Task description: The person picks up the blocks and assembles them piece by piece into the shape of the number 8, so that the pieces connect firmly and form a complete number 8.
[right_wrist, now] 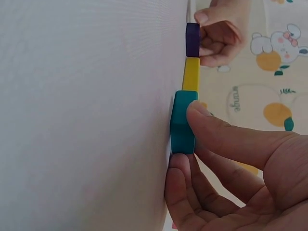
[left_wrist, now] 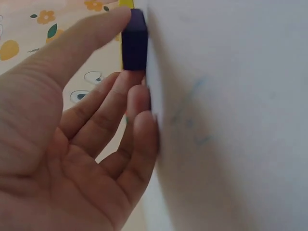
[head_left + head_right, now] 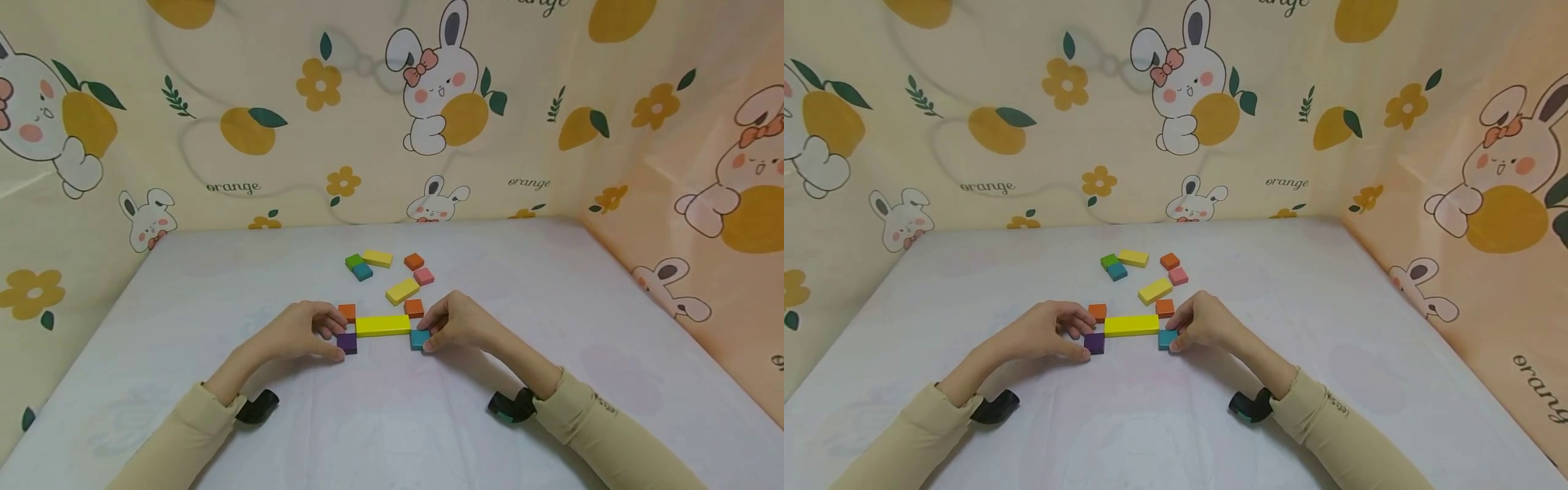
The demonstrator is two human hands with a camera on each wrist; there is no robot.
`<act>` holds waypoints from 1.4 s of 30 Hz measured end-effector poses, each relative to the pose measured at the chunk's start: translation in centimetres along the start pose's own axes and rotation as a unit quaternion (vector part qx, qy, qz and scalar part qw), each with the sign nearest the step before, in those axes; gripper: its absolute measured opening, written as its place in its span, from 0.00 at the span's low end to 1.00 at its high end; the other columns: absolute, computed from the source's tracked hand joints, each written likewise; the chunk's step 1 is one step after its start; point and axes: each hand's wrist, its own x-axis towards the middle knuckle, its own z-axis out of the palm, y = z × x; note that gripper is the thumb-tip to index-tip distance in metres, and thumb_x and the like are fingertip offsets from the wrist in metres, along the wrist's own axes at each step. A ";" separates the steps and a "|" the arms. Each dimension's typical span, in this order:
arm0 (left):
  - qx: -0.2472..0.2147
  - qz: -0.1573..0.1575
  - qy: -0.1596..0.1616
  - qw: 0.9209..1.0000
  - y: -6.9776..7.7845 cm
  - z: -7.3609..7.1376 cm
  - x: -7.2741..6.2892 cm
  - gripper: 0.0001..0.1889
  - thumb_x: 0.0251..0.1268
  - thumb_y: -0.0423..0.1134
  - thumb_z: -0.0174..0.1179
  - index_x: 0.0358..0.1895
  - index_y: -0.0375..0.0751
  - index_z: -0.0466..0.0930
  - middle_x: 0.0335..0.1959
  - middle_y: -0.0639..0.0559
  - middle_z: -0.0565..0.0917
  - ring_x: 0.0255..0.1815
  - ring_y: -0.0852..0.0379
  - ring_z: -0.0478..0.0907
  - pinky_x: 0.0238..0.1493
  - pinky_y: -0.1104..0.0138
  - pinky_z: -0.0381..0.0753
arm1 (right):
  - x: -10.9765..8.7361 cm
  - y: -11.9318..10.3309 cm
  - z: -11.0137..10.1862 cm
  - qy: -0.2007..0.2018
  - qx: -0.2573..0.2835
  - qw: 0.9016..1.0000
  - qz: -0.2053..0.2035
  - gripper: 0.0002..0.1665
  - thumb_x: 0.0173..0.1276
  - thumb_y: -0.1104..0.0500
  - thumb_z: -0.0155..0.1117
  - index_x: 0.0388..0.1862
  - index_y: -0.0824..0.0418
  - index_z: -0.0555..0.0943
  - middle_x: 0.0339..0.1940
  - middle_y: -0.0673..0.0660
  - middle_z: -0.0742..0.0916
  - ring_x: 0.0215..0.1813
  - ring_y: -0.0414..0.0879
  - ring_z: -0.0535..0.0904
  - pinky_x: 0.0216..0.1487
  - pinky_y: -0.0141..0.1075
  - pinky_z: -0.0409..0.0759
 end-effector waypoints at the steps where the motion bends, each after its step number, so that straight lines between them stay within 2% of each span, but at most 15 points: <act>1: 0.001 0.007 0.000 1.000 0.0 -0.2 -0.1 0.26 0.47 0.48 0.79 0.49 0.45 0.81 0.39 0.59 0.84 0.41 0.56 0.78 0.47 0.63 0.78 | 0.0 0.0 0.0 0.001 0.000 1.000 0.000 0.16 0.48 0.65 0.82 0.37 0.61 0.89 0.28 0.51 0.86 0.32 0.47 0.77 0.37 0.34 0.79; 5: 0.007 0.047 0.024 0.999 -0.1 -1.3 -0.5 0.25 0.50 0.52 0.76 0.48 0.44 0.82 0.38 0.59 0.84 0.40 0.55 0.79 0.44 0.62 0.80 | 0.1 -0.1 0.2 0.000 0.002 1.000 0.000 0.15 0.48 0.65 0.82 0.38 0.61 0.89 0.28 0.52 0.86 0.32 0.47 0.78 0.37 0.34 0.79; 9: 0.016 0.081 0.065 0.995 -0.1 -2.5 -0.6 0.20 0.57 0.49 0.73 0.48 0.41 0.83 0.37 0.56 0.84 0.39 0.55 0.79 0.42 0.62 0.81 | 0.1 -0.2 0.4 -0.004 -0.002 1.000 -0.001 0.15 0.49 0.65 0.82 0.38 0.61 0.89 0.28 0.52 0.86 0.33 0.47 0.78 0.37 0.34 0.80; 14: 0.045 0.103 0.087 0.990 -0.2 -4.0 1.1 0.20 0.59 0.43 0.71 0.52 0.38 0.81 0.46 0.48 0.84 0.43 0.54 0.80 0.43 0.60 0.80 | 0.2 -0.1 0.3 -0.001 -0.009 1.000 -0.002 0.15 0.49 0.64 0.82 0.37 0.60 0.89 0.28 0.51 0.86 0.33 0.47 0.78 0.37 0.34 0.80; 19: 0.066 0.091 0.079 0.991 -0.3 -5.3 3.7 0.21 0.60 0.42 0.71 0.54 0.38 0.81 0.53 0.45 0.82 0.50 0.49 0.78 0.48 0.56 0.79 | 0.1 0.3 0.0 0.001 -0.007 1.000 0.001 0.15 0.48 0.64 0.82 0.37 0.60 0.89 0.27 0.51 0.86 0.33 0.47 0.78 0.37 0.34 0.79; 27: 0.048 0.062 0.058 0.995 -0.1 -5.9 7.1 0.22 0.63 0.42 0.68 0.59 0.39 0.78 0.60 0.45 0.78 0.58 0.45 0.74 0.56 0.50 0.74 | -0.3 0.3 -0.4 0.005 -0.002 1.000 0.005 0.14 0.49 0.65 0.82 0.37 0.61 0.89 0.28 0.52 0.86 0.32 0.47 0.78 0.38 0.34 0.80; 35: 0.047 0.008 0.055 0.997 -0.3 -6.3 8.8 0.24 0.65 0.41 0.67 0.62 0.38 0.76 0.61 0.43 0.76 0.57 0.44 0.73 0.52 0.54 0.77 | -0.3 0.1 -0.4 0.004 0.002 1.000 0.007 0.16 0.48 0.65 0.82 0.38 0.61 0.90 0.27 0.51 0.87 0.31 0.46 0.79 0.37 0.34 0.80; 42: 0.025 -0.008 0.046 0.999 -1.0 -6.7 9.6 0.27 0.65 0.36 0.67 0.66 0.38 0.71 0.65 0.44 0.73 0.58 0.45 0.73 0.58 0.53 0.74 | 0.0 0.1 -0.2 0.007 0.001 1.000 0.008 0.17 0.47 0.65 0.82 0.38 0.61 0.90 0.26 0.51 0.87 0.30 0.46 0.79 0.36 0.34 0.79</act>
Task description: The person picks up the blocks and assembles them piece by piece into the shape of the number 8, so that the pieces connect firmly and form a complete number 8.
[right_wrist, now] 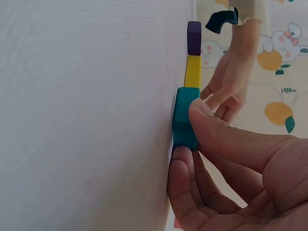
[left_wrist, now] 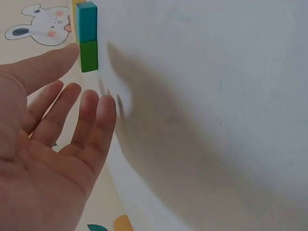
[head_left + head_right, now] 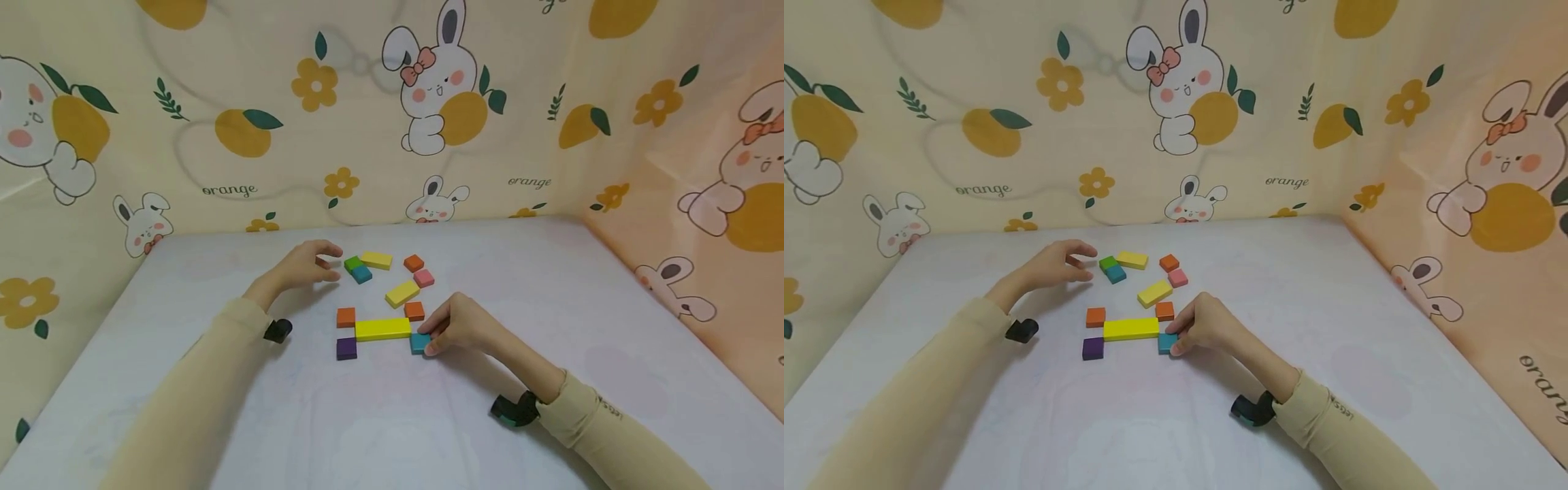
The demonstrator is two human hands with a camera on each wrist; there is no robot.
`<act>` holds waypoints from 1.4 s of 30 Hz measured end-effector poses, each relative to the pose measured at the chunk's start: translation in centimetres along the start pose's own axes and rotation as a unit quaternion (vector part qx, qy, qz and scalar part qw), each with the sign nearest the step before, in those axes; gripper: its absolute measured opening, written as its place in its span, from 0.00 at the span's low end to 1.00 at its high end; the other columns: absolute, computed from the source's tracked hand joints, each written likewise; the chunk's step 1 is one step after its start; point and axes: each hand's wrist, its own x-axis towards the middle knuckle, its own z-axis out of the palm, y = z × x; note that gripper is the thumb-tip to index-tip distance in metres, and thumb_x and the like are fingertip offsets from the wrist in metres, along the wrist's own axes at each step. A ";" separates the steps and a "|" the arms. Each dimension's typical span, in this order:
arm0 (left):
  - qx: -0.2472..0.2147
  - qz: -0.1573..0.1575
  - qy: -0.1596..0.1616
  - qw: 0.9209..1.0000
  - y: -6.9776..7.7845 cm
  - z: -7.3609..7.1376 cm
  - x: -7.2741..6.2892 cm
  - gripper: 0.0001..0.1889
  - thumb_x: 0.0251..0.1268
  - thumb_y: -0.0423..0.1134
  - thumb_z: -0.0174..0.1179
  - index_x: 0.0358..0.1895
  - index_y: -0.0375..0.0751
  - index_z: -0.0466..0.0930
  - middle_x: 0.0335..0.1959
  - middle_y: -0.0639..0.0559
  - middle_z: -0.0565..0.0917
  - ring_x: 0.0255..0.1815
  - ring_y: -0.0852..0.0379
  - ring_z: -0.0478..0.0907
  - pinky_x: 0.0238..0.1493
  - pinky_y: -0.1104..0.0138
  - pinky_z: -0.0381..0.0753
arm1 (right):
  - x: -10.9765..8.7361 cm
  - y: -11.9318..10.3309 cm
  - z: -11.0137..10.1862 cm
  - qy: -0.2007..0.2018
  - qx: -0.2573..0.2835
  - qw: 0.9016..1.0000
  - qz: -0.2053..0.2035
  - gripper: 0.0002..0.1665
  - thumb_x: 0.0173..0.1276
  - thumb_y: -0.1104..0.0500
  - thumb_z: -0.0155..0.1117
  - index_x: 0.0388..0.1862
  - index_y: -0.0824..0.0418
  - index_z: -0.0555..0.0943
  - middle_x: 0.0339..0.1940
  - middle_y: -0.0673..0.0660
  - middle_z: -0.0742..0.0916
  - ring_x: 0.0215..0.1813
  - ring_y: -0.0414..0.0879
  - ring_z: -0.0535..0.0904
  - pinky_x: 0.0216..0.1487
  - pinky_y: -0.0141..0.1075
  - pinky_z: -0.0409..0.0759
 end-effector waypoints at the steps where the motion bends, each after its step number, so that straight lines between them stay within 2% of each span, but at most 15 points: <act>1: -0.002 0.001 -0.003 1.000 -0.1 0.0 0.1 0.27 0.65 0.36 0.66 0.66 0.38 0.71 0.65 0.44 0.73 0.59 0.44 0.73 0.59 0.53 0.73 | 0.0 0.0 0.1 0.000 0.000 1.000 -0.001 0.17 0.47 0.65 0.82 0.38 0.61 0.90 0.26 0.50 0.87 0.30 0.46 0.78 0.36 0.34 0.79; 7: -0.023 0.042 -0.025 0.999 -1.0 0.5 1.1 0.27 0.68 0.33 0.62 0.69 0.36 0.68 0.67 0.43 0.71 0.65 0.41 0.69 0.65 0.52 0.67 | 0.1 0.0 0.2 0.002 -0.006 1.000 0.004 0.16 0.47 0.64 0.82 0.38 0.60 0.90 0.26 0.50 0.87 0.30 0.45 0.78 0.36 0.33 0.79; 11: -0.040 0.054 -0.021 0.998 -0.7 1.0 1.7 0.26 0.69 0.31 0.60 0.69 0.37 0.67 0.68 0.43 0.70 0.66 0.40 0.68 0.65 0.51 0.66 | 0.0 0.0 0.0 0.001 -0.007 1.000 0.006 0.16 0.47 0.64 0.82 0.37 0.60 0.90 0.27 0.50 0.87 0.31 0.45 0.78 0.36 0.33 0.79; 19: -0.035 0.025 -0.036 0.998 0.1 2.1 2.6 0.25 0.70 0.31 0.59 0.69 0.38 0.69 0.69 0.44 0.69 0.66 0.42 0.66 0.67 0.52 0.64 | -0.3 0.2 -0.2 -0.002 0.000 1.000 -0.004 0.16 0.47 0.64 0.82 0.38 0.61 0.90 0.27 0.50 0.87 0.30 0.45 0.78 0.36 0.34 0.80; 25: -0.030 0.009 -0.024 0.999 -0.1 2.3 2.6 0.26 0.68 0.31 0.61 0.68 0.37 0.69 0.68 0.44 0.70 0.68 0.43 0.65 0.69 0.54 0.61 | -0.2 0.2 -0.2 -0.002 0.002 1.000 -0.007 0.16 0.46 0.64 0.83 0.37 0.61 0.90 0.27 0.50 0.88 0.30 0.45 0.79 0.36 0.34 0.80; 33: -0.034 -0.001 -0.006 0.999 -0.3 2.5 2.5 0.26 0.64 0.31 0.66 0.65 0.39 0.72 0.65 0.45 0.73 0.67 0.44 0.66 0.68 0.54 0.62 | 0.0 0.4 0.0 -0.002 0.002 1.000 -0.005 0.16 0.46 0.64 0.83 0.37 0.60 0.90 0.28 0.50 0.88 0.31 0.46 0.78 0.36 0.34 0.80; 42: -0.032 -0.002 -0.013 0.999 -0.4 2.2 2.4 0.29 0.57 0.34 0.72 0.64 0.40 0.74 0.60 0.47 0.77 0.63 0.48 0.70 0.67 0.56 0.63 | -0.1 0.3 0.0 0.002 0.005 1.000 -0.004 0.16 0.47 0.65 0.82 0.37 0.61 0.90 0.27 0.51 0.87 0.30 0.46 0.78 0.35 0.34 0.79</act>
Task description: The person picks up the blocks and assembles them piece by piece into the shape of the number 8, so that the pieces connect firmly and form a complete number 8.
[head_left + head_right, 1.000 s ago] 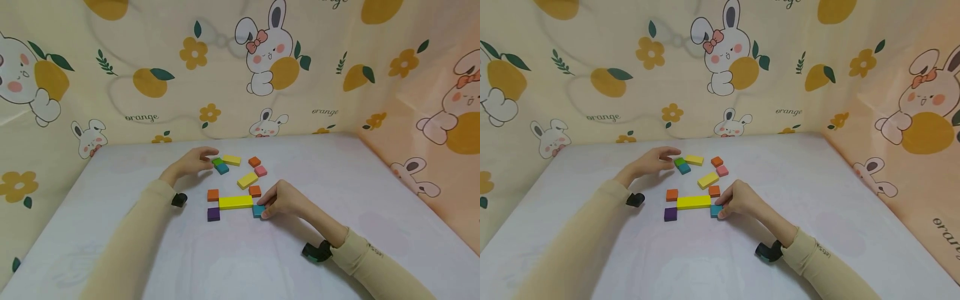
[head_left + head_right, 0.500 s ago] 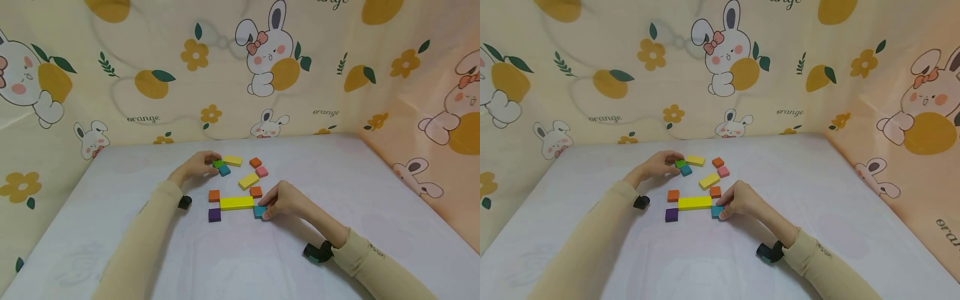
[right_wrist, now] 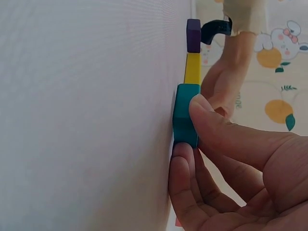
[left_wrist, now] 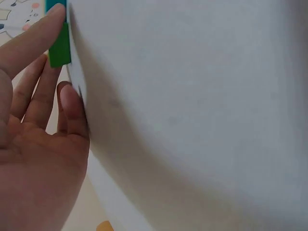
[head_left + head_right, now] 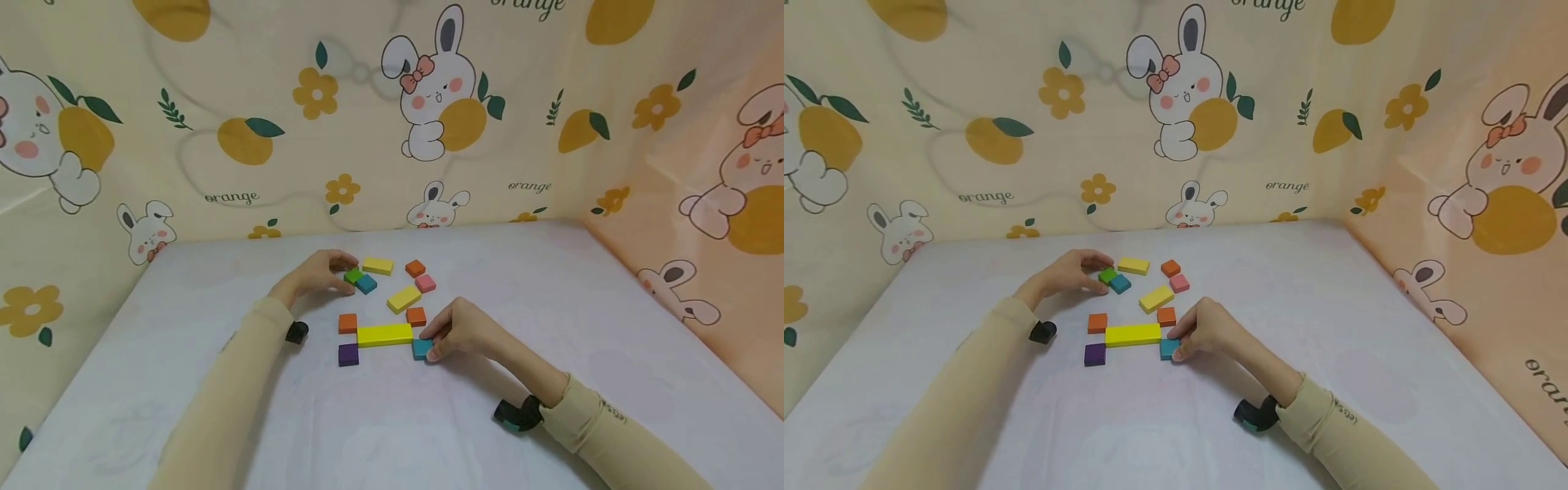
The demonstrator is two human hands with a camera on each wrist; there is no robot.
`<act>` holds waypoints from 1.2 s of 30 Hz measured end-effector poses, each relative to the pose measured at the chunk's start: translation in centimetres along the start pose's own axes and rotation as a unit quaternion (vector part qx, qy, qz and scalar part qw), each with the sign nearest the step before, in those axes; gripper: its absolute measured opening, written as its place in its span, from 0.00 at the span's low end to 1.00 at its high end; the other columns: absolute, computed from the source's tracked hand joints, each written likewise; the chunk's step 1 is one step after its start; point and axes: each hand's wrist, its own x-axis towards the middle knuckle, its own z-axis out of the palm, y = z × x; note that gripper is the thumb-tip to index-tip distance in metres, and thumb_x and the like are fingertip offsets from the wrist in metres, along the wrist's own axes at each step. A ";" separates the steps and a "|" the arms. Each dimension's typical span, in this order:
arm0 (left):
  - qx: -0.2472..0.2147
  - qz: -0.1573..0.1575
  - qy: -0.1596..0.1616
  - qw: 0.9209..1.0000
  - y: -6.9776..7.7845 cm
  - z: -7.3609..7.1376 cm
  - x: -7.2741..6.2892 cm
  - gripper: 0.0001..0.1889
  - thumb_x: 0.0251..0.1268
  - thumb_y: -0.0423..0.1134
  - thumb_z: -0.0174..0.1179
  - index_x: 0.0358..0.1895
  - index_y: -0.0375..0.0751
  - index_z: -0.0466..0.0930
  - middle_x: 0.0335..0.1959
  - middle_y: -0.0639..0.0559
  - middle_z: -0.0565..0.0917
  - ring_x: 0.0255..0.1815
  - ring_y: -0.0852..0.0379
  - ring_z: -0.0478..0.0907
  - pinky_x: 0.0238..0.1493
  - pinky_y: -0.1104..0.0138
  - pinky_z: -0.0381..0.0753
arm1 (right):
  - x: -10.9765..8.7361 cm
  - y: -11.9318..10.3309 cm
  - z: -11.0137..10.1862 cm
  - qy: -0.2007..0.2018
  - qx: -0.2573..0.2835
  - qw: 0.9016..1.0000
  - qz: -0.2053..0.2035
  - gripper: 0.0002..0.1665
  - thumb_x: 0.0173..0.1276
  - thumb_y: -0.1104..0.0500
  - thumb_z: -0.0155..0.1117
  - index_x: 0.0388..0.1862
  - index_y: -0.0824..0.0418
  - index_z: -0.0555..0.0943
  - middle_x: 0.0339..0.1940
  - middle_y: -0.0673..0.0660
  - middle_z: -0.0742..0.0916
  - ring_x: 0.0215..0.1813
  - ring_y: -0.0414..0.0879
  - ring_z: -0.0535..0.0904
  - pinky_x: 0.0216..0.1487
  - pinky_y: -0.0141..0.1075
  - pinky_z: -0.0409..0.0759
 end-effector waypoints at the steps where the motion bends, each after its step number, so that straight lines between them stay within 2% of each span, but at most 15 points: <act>1: 0.000 -0.001 -0.002 1.000 0.0 -0.1 -0.1 0.29 0.57 0.34 0.72 0.63 0.40 0.74 0.60 0.47 0.77 0.62 0.48 0.70 0.67 0.55 0.63 | 0.0 0.0 0.0 -0.001 -0.001 1.000 0.000 0.16 0.47 0.64 0.82 0.37 0.61 0.90 0.27 0.51 0.87 0.30 0.46 0.78 0.35 0.34 0.79; 5: -0.014 -0.006 0.001 1.000 -0.4 -0.1 -0.3 0.27 0.58 0.34 0.72 0.61 0.40 0.76 0.56 0.47 0.80 0.59 0.49 0.73 0.67 0.55 0.64 | 0.0 0.0 0.1 -0.003 -0.001 1.000 0.002 0.16 0.46 0.64 0.82 0.37 0.61 0.90 0.26 0.51 0.87 0.30 0.46 0.78 0.35 0.34 0.79; 10: -0.019 -0.015 0.021 0.999 -0.6 0.0 -0.3 0.24 0.57 0.37 0.73 0.58 0.41 0.79 0.51 0.48 0.82 0.54 0.50 0.75 0.64 0.56 0.67 | 0.1 0.1 0.1 -0.006 0.001 1.000 0.001 0.16 0.47 0.64 0.82 0.37 0.61 0.90 0.27 0.51 0.87 0.30 0.46 0.78 0.35 0.34 0.80; 15: -0.023 -0.020 0.050 0.998 -0.4 0.0 -0.5 0.23 0.56 0.41 0.74 0.55 0.41 0.80 0.48 0.48 0.82 0.50 0.49 0.76 0.59 0.58 0.72 | 0.1 0.2 -0.2 -0.007 -0.002 1.000 0.008 0.16 0.47 0.64 0.83 0.37 0.60 0.90 0.27 0.50 0.87 0.31 0.46 0.79 0.36 0.33 0.80; 19: -0.048 -0.026 0.091 0.994 -0.1 0.4 -1.2 0.24 0.56 0.45 0.74 0.54 0.40 0.80 0.48 0.47 0.82 0.50 0.49 0.76 0.56 0.59 0.74 | 0.0 0.1 -0.2 -0.004 -0.004 1.000 0.013 0.16 0.47 0.63 0.83 0.37 0.60 0.90 0.27 0.50 0.87 0.31 0.46 0.78 0.35 0.33 0.79; 24: -0.061 -0.036 0.166 0.984 0.3 1.0 -3.8 0.24 0.55 0.47 0.75 0.52 0.41 0.80 0.48 0.48 0.82 0.50 0.49 0.76 0.56 0.57 0.74 | 0.3 -0.1 -0.1 -0.004 -0.002 1.000 0.014 0.16 0.47 0.63 0.83 0.37 0.59 0.90 0.27 0.50 0.87 0.31 0.46 0.78 0.36 0.33 0.79; 27: -0.057 -0.028 0.193 0.979 0.7 1.4 -6.0 0.25 0.55 0.48 0.74 0.52 0.41 0.80 0.48 0.48 0.82 0.52 0.48 0.76 0.56 0.56 0.74 | 0.3 -0.1 0.0 -0.004 -0.001 1.000 0.016 0.16 0.47 0.63 0.83 0.37 0.59 0.90 0.28 0.50 0.88 0.31 0.46 0.78 0.36 0.33 0.79; 31: -0.070 -0.026 0.200 0.977 1.8 2.2 -9.3 0.25 0.54 0.49 0.75 0.53 0.43 0.80 0.48 0.50 0.82 0.50 0.50 0.77 0.54 0.57 0.76 | 0.2 -0.1 0.0 -0.004 -0.004 1.000 0.010 0.16 0.47 0.63 0.83 0.37 0.60 0.90 0.28 0.51 0.88 0.31 0.46 0.78 0.36 0.34 0.79; 36: -0.086 -0.028 0.199 0.976 3.0 3.7 -12.9 0.25 0.51 0.49 0.76 0.52 0.45 0.81 0.45 0.53 0.83 0.46 0.53 0.79 0.45 0.60 0.80 | 0.2 0.0 0.0 -0.005 -0.002 1.000 0.003 0.16 0.47 0.63 0.82 0.38 0.61 0.90 0.29 0.51 0.88 0.31 0.46 0.78 0.35 0.34 0.80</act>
